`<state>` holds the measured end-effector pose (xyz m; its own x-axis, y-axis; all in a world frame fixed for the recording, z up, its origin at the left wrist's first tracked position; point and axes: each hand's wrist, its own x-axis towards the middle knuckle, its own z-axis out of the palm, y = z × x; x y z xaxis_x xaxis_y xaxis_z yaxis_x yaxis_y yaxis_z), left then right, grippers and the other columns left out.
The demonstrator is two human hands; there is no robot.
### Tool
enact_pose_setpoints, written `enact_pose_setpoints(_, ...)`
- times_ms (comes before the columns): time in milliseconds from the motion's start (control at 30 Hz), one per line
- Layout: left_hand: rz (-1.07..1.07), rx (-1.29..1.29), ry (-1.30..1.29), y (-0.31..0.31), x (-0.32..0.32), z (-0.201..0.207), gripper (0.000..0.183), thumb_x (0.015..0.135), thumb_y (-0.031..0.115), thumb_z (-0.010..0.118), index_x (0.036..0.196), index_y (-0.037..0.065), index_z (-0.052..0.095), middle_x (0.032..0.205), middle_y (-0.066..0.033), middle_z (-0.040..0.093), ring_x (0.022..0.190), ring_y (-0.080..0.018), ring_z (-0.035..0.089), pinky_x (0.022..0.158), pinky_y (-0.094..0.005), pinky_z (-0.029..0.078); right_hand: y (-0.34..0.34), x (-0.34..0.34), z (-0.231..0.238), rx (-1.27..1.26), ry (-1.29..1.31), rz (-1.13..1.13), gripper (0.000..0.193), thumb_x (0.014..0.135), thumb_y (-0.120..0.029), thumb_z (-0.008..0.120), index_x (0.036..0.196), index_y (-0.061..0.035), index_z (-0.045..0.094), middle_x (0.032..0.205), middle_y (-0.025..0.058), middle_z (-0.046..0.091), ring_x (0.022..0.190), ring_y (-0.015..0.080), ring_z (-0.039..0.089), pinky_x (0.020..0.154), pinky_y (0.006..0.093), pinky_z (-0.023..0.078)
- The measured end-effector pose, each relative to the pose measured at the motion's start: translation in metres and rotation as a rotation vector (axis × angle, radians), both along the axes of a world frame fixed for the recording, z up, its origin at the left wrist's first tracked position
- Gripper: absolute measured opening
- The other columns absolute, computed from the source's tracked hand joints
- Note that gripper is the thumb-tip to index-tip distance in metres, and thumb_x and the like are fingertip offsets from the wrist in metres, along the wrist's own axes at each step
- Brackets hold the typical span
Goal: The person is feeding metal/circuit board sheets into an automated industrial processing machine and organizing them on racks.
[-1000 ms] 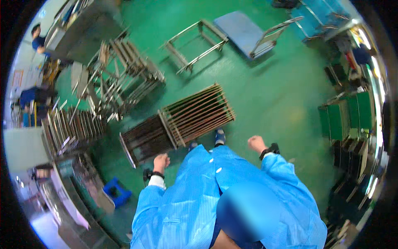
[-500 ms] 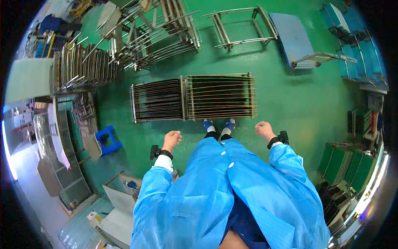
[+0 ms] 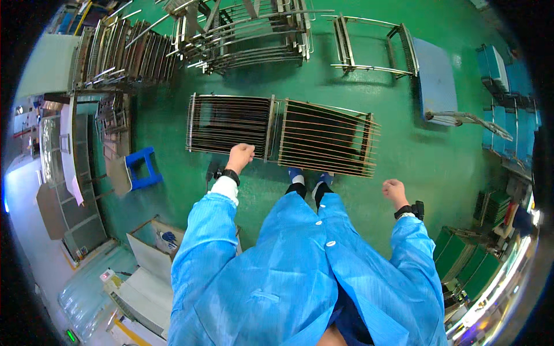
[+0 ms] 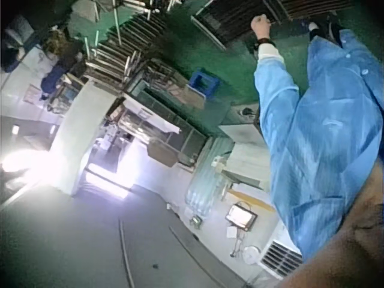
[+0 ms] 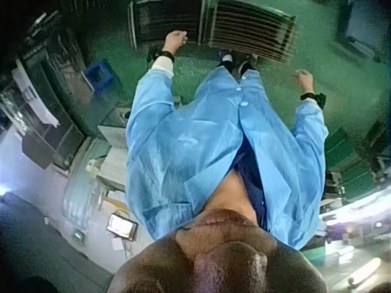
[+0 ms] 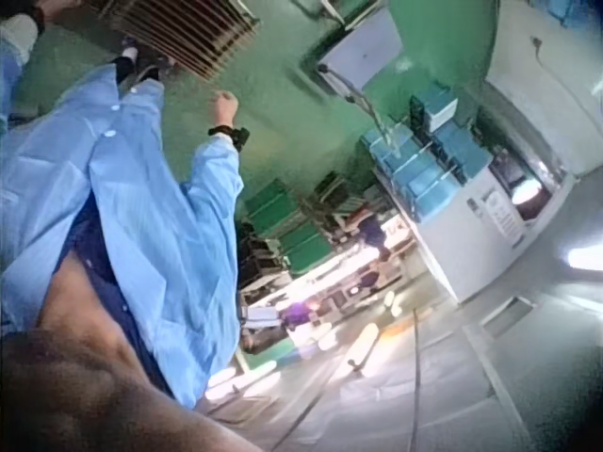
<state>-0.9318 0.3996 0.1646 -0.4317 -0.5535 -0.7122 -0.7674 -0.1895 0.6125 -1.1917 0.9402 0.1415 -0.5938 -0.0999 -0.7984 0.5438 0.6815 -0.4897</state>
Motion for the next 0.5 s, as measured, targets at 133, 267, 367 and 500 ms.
enact_pose_setpoints(133, 0.065, 0.023, -0.014, -0.010, -0.017, -0.019, 0.026, 0.089, 0.023, 0.061, 0.093, -0.002, 0.066, 0.076, -0.0065, 0.066, 0.063, -0.0119, 0.059, 0.059, -0.0268, 0.049, -0.005, -0.019, 0.004, 0.045, 0.021, 0.018, 0.013, 0.081, -0.010, 0.059, 0.089, -0.0004, 0.063, 0.071, 0.0059, 0.062, 0.054, 0.0131, 0.057, 0.047, 0.0267, 0.044)
enact_pose_setpoints(267, 0.072, 0.087, -0.022, -0.011, -0.030, -0.053, 0.027, 0.091, 0.027, 0.059, 0.104, 0.004, 0.062, 0.086, -0.0034, 0.065, 0.070, -0.0108, 0.060, 0.061, -0.0252, 0.048, 0.011, -0.042, -0.020, 0.060, -0.026, -0.084, 0.015, 0.083, -0.013, 0.057, 0.093, -0.0031, 0.063, 0.072, 0.0047, 0.062, 0.058, 0.0125, 0.058, 0.048, 0.0264, 0.045)
enact_pose_setpoints(367, 0.172, 0.133, -0.045, 0.000, -0.037, -0.085, 0.028, 0.091, 0.028, 0.059, 0.107, 0.004, 0.062, 0.090, -0.0044, 0.066, 0.074, -0.0123, 0.061, 0.065, -0.0255, 0.048, 0.026, -0.063, -0.050, 0.130, -0.058, -0.135, 0.016, 0.084, -0.014, 0.057, 0.096, -0.0045, 0.063, 0.074, 0.0035, 0.061, 0.062, 0.0125, 0.058, 0.051, 0.0265, 0.046)
enact_pose_setpoints(500, 0.316, 0.196, 0.004, 0.021, -0.032, -0.141, 0.032, 0.091, 0.033, 0.059, 0.107, 0.005, 0.062, 0.097, -0.0054, 0.066, 0.082, -0.0128, 0.062, 0.071, -0.0263, 0.047, 0.050, -0.086, -0.090, 0.126, -0.078, -0.307, 0.018, 0.086, -0.017, 0.057, 0.099, -0.0068, 0.063, 0.078, 0.0012, 0.060, 0.067, 0.0123, 0.058, 0.057, 0.0259, 0.046)
